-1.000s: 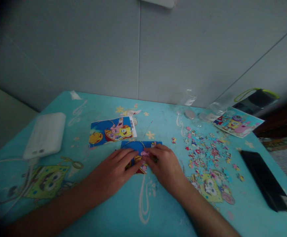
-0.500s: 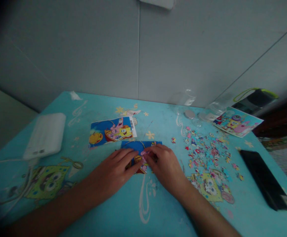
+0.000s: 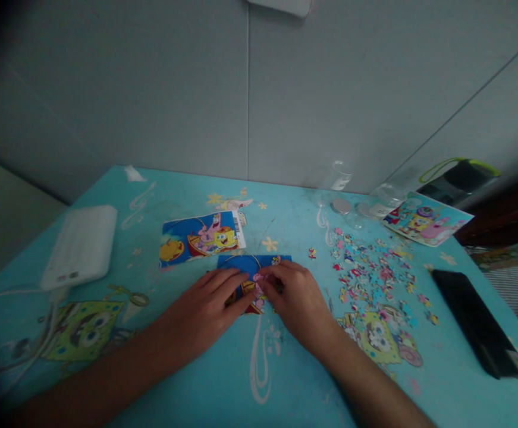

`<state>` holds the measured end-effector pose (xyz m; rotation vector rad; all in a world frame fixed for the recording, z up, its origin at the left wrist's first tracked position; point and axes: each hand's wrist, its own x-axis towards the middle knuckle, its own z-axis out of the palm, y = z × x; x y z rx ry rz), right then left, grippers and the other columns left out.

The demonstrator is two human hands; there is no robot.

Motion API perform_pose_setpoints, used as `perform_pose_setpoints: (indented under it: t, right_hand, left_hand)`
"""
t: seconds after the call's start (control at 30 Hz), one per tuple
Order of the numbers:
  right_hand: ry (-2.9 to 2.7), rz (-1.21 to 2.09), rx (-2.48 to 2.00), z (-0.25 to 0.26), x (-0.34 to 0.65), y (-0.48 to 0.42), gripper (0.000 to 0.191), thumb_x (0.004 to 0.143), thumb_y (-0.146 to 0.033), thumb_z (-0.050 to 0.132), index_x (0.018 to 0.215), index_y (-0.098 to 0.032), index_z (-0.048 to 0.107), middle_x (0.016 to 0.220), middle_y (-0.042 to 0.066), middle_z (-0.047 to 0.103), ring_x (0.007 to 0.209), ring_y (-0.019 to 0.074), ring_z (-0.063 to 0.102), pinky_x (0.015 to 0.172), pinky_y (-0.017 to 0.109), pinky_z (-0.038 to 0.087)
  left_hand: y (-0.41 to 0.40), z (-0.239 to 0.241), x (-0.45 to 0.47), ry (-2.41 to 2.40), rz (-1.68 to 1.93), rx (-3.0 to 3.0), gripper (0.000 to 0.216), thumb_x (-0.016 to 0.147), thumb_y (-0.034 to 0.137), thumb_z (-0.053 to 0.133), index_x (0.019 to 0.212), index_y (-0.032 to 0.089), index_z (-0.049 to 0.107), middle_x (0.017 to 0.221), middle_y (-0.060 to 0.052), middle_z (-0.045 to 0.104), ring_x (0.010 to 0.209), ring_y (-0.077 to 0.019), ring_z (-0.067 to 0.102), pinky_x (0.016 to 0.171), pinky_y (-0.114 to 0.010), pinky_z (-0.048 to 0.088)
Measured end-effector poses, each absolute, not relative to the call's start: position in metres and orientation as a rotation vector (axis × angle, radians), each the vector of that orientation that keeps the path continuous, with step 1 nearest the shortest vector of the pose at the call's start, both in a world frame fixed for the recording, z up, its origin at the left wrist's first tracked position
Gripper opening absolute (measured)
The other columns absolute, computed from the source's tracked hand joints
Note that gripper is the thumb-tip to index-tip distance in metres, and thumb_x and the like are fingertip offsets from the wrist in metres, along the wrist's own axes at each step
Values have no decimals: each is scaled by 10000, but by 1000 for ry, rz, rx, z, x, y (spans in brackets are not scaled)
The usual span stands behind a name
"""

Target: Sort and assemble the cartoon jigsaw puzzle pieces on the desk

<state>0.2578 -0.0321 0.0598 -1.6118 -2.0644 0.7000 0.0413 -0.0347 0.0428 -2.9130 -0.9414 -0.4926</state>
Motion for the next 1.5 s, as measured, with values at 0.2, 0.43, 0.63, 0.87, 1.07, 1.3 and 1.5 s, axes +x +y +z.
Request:
perform_pose_setpoints:
  t: [0.2,0.43,0.63,0.87,1.07,1.3,1.5]
  right_hand:
    - [-2014,768,-1597,60,258,-32,123,913,-242,653,1008,-252,731,835,-4,671,723,135,602,682,259,445]
    - [-1950,865,-1580,59,257,-32,77,906,-228,652,965,-238,700,800,-21,664,694,122,591,646,242,432]
    - [-1866,1025,-1513,67,261,-33,42,920,-238,641,900,-211,665,763,-29,660,677,115,582,637,234,440]
    - [-1924,854,-1362,78,259,-43,84,950,-231,617,888,-193,659,884,16,680,863,144,622,814,273,479]
    - [-2086,706,-1191,72,258,-52,146,1007,-292,545,1022,-184,642,977,34,724,928,137,652,878,275,484]
    - [-2218,399,-1177,63,269,-53,206,1028,-271,486,1116,-175,645,997,54,731,953,157,658,869,292,477]
    - [-2300,283,-1167,67,273,-56,238,1027,-263,453,1161,-197,639,959,37,709,924,168,633,822,303,478]
  left_hand:
    - [-36,42,42,-942,-521,-2894,277,1000,265,527,1248,182,620,1201,-118,638,1150,-287,588,945,-466,527]
    - [-36,43,42,-930,-517,-2896,279,990,258,544,1247,184,622,1195,-120,635,1130,-292,593,917,-463,541]
    - [-35,38,41,-947,-474,-2905,307,978,258,565,1275,200,613,1217,-121,633,1152,-298,587,962,-480,524]
    - [-33,24,34,-905,-539,-2853,389,985,145,453,1330,258,591,1272,-130,612,1166,-290,588,949,-494,527]
    - [-24,15,25,-808,-599,-2844,370,965,194,432,1249,298,644,1266,-85,638,1128,-263,620,935,-445,556]
    - [-16,1,10,-788,-489,-2927,415,943,265,486,1333,366,587,1313,-64,620,1149,-258,622,973,-442,533]
    - [-10,-4,1,-787,-444,-2987,402,926,264,497,1304,335,616,1350,-83,608,1180,-282,619,1011,-460,510]
